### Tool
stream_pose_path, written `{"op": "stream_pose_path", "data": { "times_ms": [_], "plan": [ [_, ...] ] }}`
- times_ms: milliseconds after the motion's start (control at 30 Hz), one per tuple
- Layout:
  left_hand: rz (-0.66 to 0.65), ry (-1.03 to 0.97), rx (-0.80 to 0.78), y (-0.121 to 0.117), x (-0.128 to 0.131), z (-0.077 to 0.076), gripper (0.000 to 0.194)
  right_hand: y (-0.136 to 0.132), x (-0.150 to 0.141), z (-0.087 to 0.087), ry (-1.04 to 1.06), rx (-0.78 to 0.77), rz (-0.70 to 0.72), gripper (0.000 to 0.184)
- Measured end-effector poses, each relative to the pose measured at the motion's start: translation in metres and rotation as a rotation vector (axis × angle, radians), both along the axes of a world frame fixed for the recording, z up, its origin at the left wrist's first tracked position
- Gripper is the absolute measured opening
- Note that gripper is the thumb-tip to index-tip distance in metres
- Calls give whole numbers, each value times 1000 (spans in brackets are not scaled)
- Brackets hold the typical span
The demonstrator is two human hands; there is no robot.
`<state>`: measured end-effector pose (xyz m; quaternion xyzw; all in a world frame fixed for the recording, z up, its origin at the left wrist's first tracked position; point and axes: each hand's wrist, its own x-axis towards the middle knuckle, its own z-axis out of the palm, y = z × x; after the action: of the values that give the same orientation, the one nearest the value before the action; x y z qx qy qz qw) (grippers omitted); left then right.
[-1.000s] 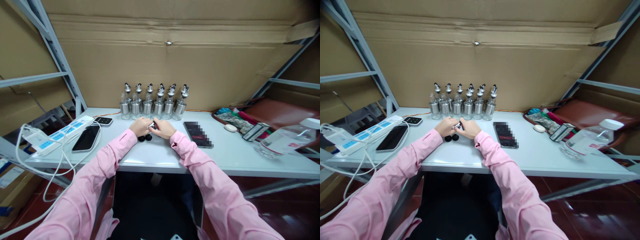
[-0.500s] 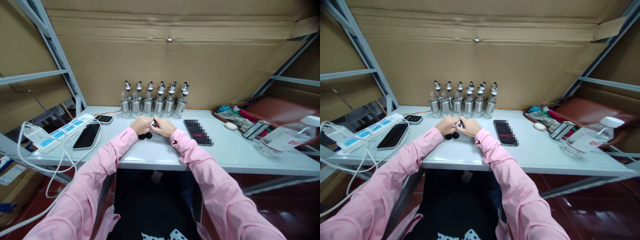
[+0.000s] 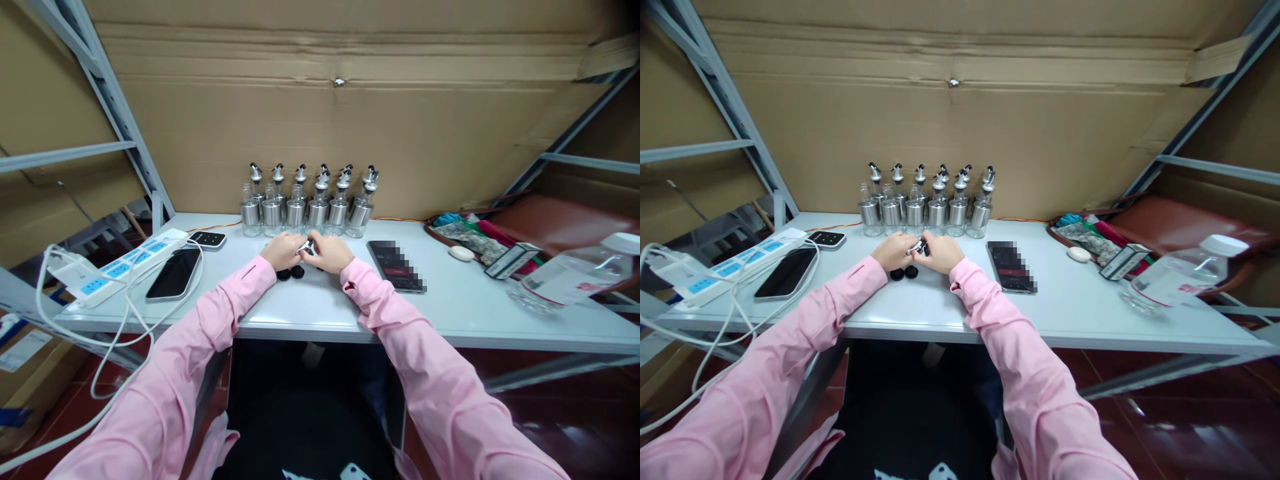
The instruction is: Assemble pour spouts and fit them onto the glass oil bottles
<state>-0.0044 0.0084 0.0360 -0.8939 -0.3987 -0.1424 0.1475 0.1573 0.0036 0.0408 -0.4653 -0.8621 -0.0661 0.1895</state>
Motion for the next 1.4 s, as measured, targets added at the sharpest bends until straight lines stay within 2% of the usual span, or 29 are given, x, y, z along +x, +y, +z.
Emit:
{"op": "stream_pose_path", "data": {
  "times_ms": [100, 267, 533, 733, 833, 900, 1000, 1067, 1200, 1267, 1400],
  "plan": [
    [77, -92, -20, -2, 1, 3, 13, -2, -2, 2, -43, 78, -70, 35],
    [158, -136, -75, -7, 2, 9, 17, -3, -6, 0, -111, 141, -47, 37],
    [155, -78, -82, -7, 2, 6, 15, 1, -5, -4, -160, 137, -3, 36],
    [99, -93, 15, -6, 2, 6, 14, 6, -4, -3, -165, 131, 53, 35],
    [29, -102, 22, -6, -1, 7, 13, 5, 2, 0, -111, 142, 68, 32],
    [-13, -126, 44, -7, -4, 8, 14, 5, 7, 2, -43, 172, 41, 33],
    [8, -188, 116, -6, -8, 9, 15, 8, 12, 2, 63, 193, -59, 35],
    [13, -202, 149, -4, -10, 8, 16, 15, 15, 0, 100, 143, -132, 35],
    [4, -186, 166, -2, -12, 6, 16, 29, 22, -10, 71, -77, -243, 32],
    [8, -183, 169, -1, -12, 5, 16, 34, 24, -16, 47, -147, -254, 30],
    [3, -188, 177, -1, -12, 5, 16, 37, 25, -25, 31, -184, -240, 25]
  ]
}}
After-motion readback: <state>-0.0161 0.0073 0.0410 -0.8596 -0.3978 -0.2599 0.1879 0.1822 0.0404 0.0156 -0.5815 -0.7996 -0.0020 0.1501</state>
